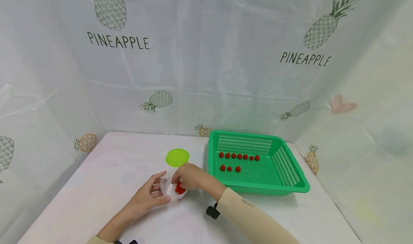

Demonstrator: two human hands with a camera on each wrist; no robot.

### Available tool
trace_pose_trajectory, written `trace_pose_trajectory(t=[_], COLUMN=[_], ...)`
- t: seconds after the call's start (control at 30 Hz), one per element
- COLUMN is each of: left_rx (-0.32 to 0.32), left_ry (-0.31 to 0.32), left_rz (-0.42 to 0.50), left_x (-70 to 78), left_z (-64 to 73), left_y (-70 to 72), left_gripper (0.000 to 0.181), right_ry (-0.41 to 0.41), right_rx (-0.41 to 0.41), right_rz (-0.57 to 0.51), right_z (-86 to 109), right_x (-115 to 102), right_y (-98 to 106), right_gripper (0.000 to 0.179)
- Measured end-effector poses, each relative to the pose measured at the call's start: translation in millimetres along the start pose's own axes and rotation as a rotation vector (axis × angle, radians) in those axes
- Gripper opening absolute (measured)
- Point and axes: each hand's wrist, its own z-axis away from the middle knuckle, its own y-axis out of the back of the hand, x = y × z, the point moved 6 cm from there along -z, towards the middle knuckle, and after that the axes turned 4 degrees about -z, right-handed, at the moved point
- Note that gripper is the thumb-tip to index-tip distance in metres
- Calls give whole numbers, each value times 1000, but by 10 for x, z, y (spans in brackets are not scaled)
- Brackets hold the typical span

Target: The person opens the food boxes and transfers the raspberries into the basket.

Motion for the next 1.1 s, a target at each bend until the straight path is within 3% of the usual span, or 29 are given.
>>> trace_pose_trajectory(t=[0.2, 0.67, 0.83, 0.97, 1.1], left_rx=[0, -11, -11, -11, -9], left_ry=[-14, -21, -23, -26, -24], left_rz=[-4, 8, 16, 19, 21], left_x=[21, 7, 13, 19, 21], left_z=[-3, 7, 17, 17, 12], left_y=[2, 3, -1, -4, -2], left_gripper=[93, 93, 93, 93, 93], right_ry=[58, 74, 84, 133, 162], right_rx=[-30, -57, -7, 99, 180], right_rz=[-14, 23, 21, 63, 13], right_z=[14, -33, 0, 69, 172], right_x=[-9, -3, -26, -95, -106], right_y=[18, -46, -15, 108, 281], right_gripper=[22, 8, 6, 5, 6])
